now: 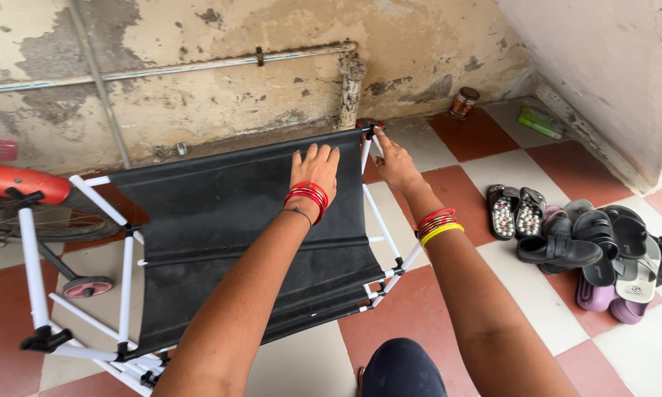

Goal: The person disassembles a shoe rack by detaching rods, removing and folding a fabric shelf, and separating the rods from plastic connectors by hand.

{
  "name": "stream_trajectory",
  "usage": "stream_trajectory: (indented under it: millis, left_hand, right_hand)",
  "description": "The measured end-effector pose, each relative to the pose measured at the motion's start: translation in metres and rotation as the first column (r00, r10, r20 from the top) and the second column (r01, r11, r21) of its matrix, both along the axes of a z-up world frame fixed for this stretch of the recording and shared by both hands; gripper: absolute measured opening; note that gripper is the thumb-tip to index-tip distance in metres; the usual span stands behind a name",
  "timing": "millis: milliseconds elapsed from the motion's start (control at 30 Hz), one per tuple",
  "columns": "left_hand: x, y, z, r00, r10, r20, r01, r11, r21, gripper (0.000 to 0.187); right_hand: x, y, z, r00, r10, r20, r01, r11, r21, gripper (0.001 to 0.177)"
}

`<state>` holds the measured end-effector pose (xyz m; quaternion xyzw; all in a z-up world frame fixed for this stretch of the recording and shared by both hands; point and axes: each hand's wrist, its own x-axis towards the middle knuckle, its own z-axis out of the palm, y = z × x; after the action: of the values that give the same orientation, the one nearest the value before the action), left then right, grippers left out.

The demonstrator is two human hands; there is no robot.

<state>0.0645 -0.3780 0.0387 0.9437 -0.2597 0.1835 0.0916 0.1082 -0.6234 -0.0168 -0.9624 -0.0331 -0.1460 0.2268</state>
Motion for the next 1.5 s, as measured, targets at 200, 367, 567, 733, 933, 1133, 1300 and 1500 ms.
stream_trajectory:
  millis: [200, 367, 567, 733, 933, 1133, 1300, 1500]
  left_hand:
    - [0.036, -0.026, -0.006, 0.998, -0.028, -0.058, 0.036, 0.992, 0.125, 0.075]
    - [0.07, -0.044, -0.021, 1.0, -0.018, -0.013, 0.019, 0.989, 0.149, 0.074]
    - [0.083, -0.059, -0.014, 0.985, 0.051, -0.167, -0.013, 0.975, 0.221, 0.083]
    - [0.091, -0.065, -0.021, 0.957, 0.133, -0.256, -0.079, 0.974, 0.213, 0.089]
    - [0.117, -0.057, -0.051, 0.995, 0.074, -0.068, -0.06, 0.98, 0.19, 0.067]
    - [0.109, -0.019, -0.046, 0.993, 0.015, -0.119, 0.008, 0.982, 0.191, 0.068]
    - [0.104, 0.01, -0.035, 0.991, 0.02, -0.133, 0.001, 0.988, 0.152, 0.049]
    - [0.121, -0.017, -0.018, 0.992, 0.065, -0.105, -0.055, 0.994, 0.099, 0.037]
  right_hand:
    - [-0.006, 0.007, 0.014, 1.0, -0.012, -0.021, 0.014, 0.997, 0.08, 0.08]
    - [-0.005, 0.009, 0.013, 1.0, -0.019, -0.005, 0.02, 0.994, 0.104, 0.076]
    - [-0.01, 0.013, 0.019, 1.0, -0.017, -0.021, 0.019, 0.996, 0.088, 0.075]
    - [-0.012, 0.015, 0.021, 1.0, -0.009, -0.023, 0.011, 0.994, 0.111, 0.075]
    - [-0.011, 0.016, 0.021, 1.0, -0.006, -0.019, 0.008, 0.991, 0.131, 0.076]
    - [-0.018, 0.022, 0.029, 0.997, -0.027, -0.078, 0.038, 0.99, 0.138, 0.075]
    - [-0.019, 0.025, 0.033, 0.993, -0.047, -0.108, 0.06, 0.991, 0.119, 0.077]
    - [-0.012, 0.02, 0.022, 0.998, -0.03, -0.048, 0.035, 0.994, 0.103, 0.076]
